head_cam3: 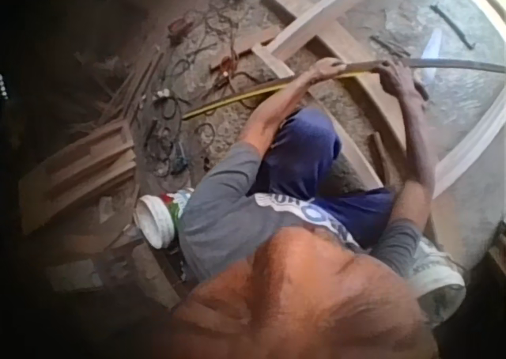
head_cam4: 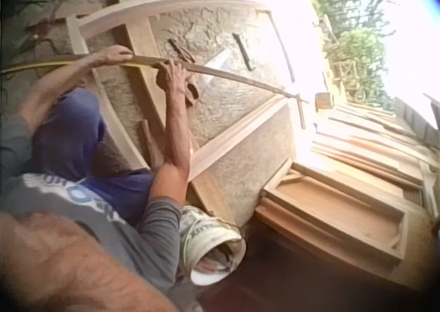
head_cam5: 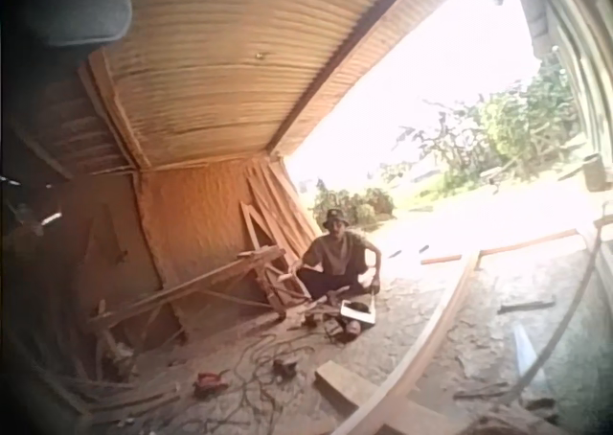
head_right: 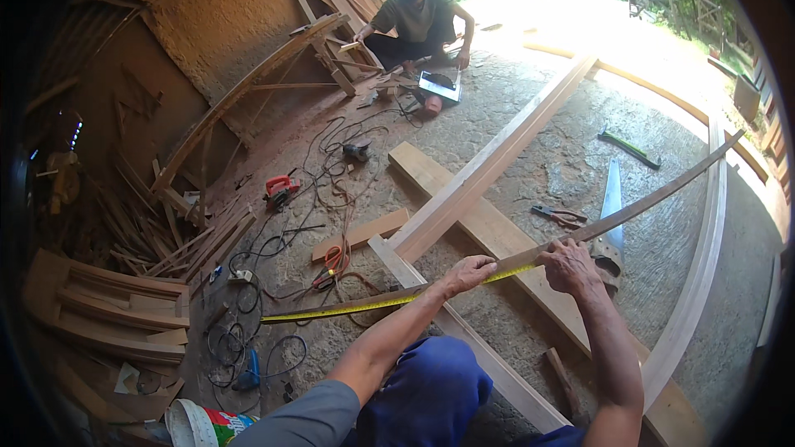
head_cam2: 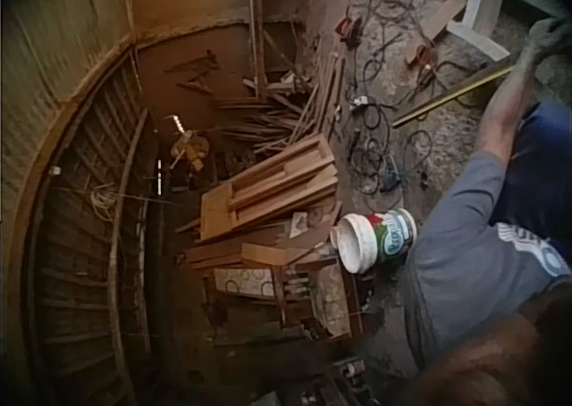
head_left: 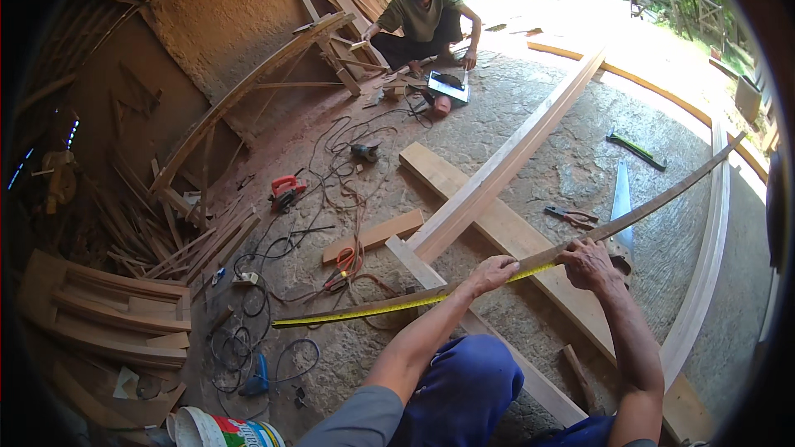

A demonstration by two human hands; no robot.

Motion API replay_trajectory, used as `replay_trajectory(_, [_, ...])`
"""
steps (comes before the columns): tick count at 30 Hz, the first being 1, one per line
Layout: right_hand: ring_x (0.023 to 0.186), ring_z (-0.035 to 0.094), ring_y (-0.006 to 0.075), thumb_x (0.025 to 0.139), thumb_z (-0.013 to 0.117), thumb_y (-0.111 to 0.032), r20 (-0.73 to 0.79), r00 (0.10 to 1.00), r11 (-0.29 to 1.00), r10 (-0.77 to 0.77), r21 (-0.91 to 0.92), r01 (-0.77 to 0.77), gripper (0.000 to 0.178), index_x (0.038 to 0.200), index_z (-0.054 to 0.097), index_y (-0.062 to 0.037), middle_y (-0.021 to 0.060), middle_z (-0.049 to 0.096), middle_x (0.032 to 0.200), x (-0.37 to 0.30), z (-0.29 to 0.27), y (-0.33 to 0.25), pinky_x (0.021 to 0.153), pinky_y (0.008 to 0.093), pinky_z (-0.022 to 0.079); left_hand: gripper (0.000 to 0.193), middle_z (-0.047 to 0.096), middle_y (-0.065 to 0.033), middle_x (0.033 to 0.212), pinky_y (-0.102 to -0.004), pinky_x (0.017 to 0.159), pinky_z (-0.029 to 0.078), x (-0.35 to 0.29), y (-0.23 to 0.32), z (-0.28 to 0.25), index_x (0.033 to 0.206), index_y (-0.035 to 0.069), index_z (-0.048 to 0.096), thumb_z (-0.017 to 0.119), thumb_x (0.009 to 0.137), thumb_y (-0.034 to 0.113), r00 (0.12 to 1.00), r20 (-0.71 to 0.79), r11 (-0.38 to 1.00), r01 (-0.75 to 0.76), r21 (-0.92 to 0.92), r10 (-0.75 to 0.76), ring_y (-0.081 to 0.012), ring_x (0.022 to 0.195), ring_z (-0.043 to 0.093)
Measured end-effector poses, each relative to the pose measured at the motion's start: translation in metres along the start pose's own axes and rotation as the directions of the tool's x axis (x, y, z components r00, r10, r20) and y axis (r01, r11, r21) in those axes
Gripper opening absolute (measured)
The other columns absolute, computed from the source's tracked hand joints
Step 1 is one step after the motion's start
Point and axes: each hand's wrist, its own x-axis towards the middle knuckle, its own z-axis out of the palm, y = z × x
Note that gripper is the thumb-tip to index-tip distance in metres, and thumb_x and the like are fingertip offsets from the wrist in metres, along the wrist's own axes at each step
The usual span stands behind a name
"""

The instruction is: The person assembles a wooden frame by measuring and cutting pieces, then nailing them together. They use a tape measure, hand saw, and hammer to join the wood pieces into a rectangular structure.

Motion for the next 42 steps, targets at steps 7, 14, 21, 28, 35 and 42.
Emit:
replay_trajectory(7, [0.113, 0.062, 0.0295, 0.092, 0.053, -0.017, 0.03, 0.999, 0.997, -0.035, -0.062, 0.037, 0.031, 0.116, 0.071, -0.0252, 0.008, 0.064, 0.12, 0.015, 0.014, -0.008, 0.095, 0.0464, 0.047, 0.046, 0.071, -0.0064, 0.113, -0.0287, 0.091, 0.05, -0.001, -0.032, -0.001, 0.131, -0.003, 0.064, 0.06, 0.104, 0.034, 1.0, -0.008, 0.992, 0.02, -0.127, -0.022, -0.012, 0.103, 0.062])
replay_trajectory(14, [0.114, 0.063, 0.0299, 0.092, 0.053, -0.017, 0.011, 1.0, 0.997, 0.006, -0.08, -0.005, 0.035, 0.121, 0.071, -0.0277, 0.0087, 0.063, 0.122, 0.006, 0.011, 0.001, 0.094, 0.0471, 0.047, 0.046, 0.07, -0.006, 0.114, -0.0292, 0.092, 0.049, 0.008, -0.02, 0.006, 0.13, -0.004, 0.064, 0.063, 0.102, 0.033, 1.0, -0.025, 0.993, 0.009, -0.117, -0.012, -0.0126, 0.104, 0.062])
replay_trajectory(21, [0.106, 0.064, 0.0308, 0.091, 0.059, -0.023, -0.045, 0.996, 0.994, -0.072, -0.09, 0.068, 0.025, 0.115, 0.068, -0.0268, 0.0081, 0.063, 0.114, 0.014, 0.024, -0.001, 0.085, 0.0476, 0.05, 0.052, 0.071, -0.0133, 0.117, -0.0316, 0.096, 0.05, 0.014, -0.016, -0.003, 0.133, -0.005, 0.062, 0.063, 0.099, 0.034, 0.997, 0.074, 0.988, 0.007, -0.152, 0.004, -0.0185, 0.107, 0.065])
replay_trajectory(28, [0.106, 0.064, 0.0307, 0.09, 0.061, -0.021, -0.043, 0.998, 0.996, -0.034, -0.084, 0.031, 0.03, 0.117, 0.07, -0.0287, 0.0101, 0.061, 0.115, 0.007, 0.019, 0.005, 0.086, 0.0464, 0.049, 0.051, 0.068, -0.0061, 0.104, -0.0281, 0.085, 0.048, 0.034, 0.027, 0.01, 0.129, -0.007, 0.065, 0.062, 0.1, 0.036, 0.994, 0.107, 0.994, 0.003, -0.106, 0.008, -0.012, 0.096, 0.059])
replay_trajectory(35, [0.111, 0.062, 0.0314, 0.093, 0.055, -0.02, -0.005, 0.999, 0.996, -0.037, -0.077, 0.037, 0.031, 0.119, 0.07, -0.0266, 0.011, 0.061, 0.119, 0.011, 0.013, 0.0, 0.091, 0.0466, 0.048, 0.048, 0.065, -0.0013, 0.089, -0.0288, 0.071, 0.046, 0.036, 0.015, 0.007, 0.116, -0.003, 0.071, 0.064, 0.096, 0.04, 0.991, 0.107, 0.995, 0.082, -0.057, -0.075, -0.0101, 0.081, 0.056])
replay_trajectory(42, [0.112, 0.062, 0.0308, 0.094, 0.055, -0.019, -0.008, 0.999, 0.995, -0.044, -0.085, 0.044, 0.031, 0.12, 0.07, -0.0274, 0.0103, 0.061, 0.119, 0.01, 0.014, 0.0, 0.092, 0.0467, 0.047, 0.044, 0.061, -0.0014, 0.083, -0.0289, 0.066, 0.045, 0.036, 0.021, 0.009, 0.105, -0.004, 0.07, 0.062, 0.092, 0.037, 0.991, 0.085, 0.992, 0.106, -0.061, -0.101, -0.0099, 0.076, 0.054])
